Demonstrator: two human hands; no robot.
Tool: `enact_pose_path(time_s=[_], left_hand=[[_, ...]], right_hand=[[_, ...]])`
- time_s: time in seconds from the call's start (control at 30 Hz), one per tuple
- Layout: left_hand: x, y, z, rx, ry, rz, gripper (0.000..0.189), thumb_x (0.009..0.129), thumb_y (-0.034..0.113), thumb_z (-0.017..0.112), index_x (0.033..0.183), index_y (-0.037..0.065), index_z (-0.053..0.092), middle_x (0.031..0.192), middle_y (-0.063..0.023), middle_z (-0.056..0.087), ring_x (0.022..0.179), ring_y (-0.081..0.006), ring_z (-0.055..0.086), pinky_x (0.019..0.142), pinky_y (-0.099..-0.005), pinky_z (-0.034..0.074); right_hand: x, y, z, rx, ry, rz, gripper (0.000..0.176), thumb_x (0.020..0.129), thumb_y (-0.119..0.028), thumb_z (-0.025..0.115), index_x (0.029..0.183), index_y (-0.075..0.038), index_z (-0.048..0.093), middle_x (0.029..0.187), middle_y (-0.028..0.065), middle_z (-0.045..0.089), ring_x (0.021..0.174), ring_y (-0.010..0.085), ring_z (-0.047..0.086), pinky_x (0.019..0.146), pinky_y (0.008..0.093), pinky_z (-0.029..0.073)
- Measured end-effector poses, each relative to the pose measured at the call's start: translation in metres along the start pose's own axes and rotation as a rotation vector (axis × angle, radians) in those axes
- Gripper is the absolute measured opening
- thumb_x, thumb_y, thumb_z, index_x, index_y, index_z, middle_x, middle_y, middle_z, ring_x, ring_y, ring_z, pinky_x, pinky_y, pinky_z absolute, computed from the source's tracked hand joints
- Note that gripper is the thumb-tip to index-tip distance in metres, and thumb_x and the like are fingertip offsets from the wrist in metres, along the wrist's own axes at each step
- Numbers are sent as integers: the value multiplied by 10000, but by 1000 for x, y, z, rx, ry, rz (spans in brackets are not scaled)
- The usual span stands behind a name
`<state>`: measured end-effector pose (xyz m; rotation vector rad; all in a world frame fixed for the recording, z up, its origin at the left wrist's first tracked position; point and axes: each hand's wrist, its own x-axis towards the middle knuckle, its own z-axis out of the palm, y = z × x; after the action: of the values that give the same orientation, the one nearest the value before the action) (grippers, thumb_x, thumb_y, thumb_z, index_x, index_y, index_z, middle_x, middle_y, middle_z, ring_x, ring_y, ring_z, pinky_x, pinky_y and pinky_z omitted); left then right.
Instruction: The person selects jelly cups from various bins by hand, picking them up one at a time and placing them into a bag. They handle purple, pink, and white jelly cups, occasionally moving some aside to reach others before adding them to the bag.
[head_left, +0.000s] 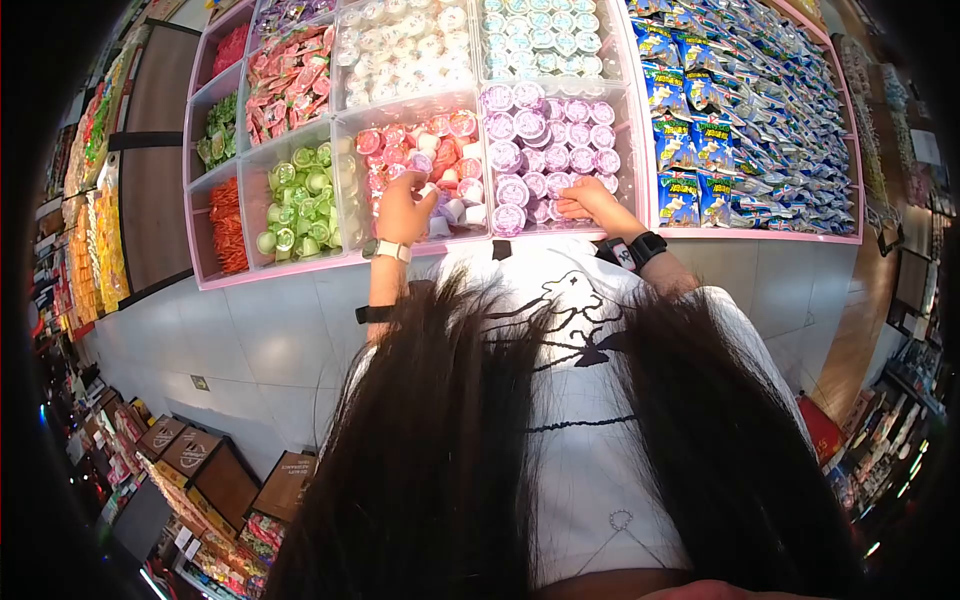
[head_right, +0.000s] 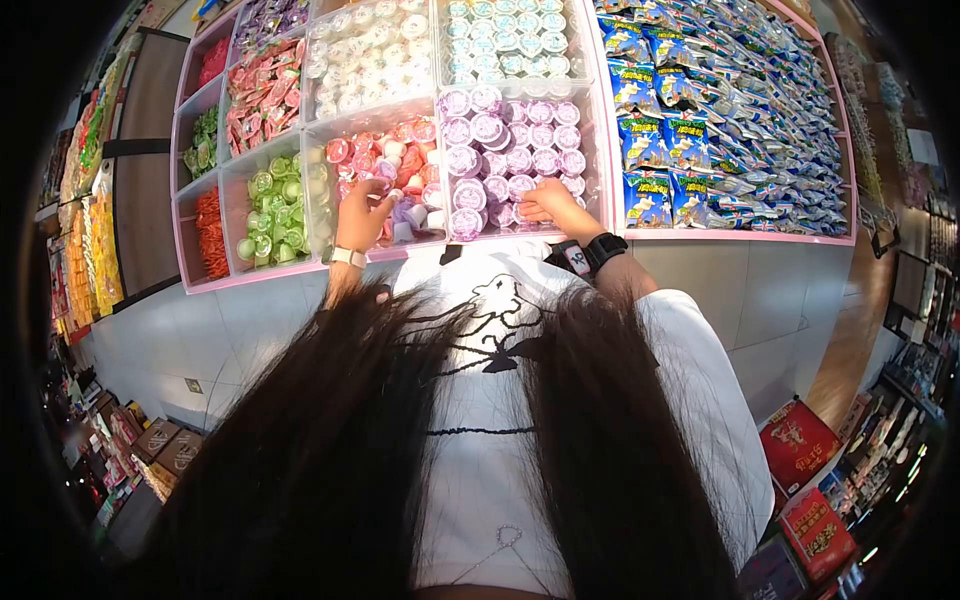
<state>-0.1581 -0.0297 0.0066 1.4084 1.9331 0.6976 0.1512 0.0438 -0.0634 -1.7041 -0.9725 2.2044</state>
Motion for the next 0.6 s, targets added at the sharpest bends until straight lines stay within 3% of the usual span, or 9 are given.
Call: enact_pose_path(time_s=[0.17,0.37,0.6], left_hand=[[13,-27,3,400,54,40,395,653,198,669,981,7,558,922,-177,583,846,-312,566,731,-381,454],[42,-38,20,473,74,-12,448,633,226,688,994,15,529,1004,-194,533,923,-341,521,778,-428,427],[69,-45,34,576,25,-66,443,632,329,679,936,35,550,872,-174,594,847,-322,562,730,-410,444]], right_hand=[[-6,-3,1,-8,-17,-21,262,777,-216,620,800,16,502,746,120,595,638,158,604,586,252,518],[-14,-6,-3,-115,37,-49,299,755,-269,637,764,10,531,675,74,576,580,127,574,558,219,497],[-18,-14,-14,-368,142,50,219,747,-206,623,756,-4,539,630,40,552,498,101,532,440,189,434]])
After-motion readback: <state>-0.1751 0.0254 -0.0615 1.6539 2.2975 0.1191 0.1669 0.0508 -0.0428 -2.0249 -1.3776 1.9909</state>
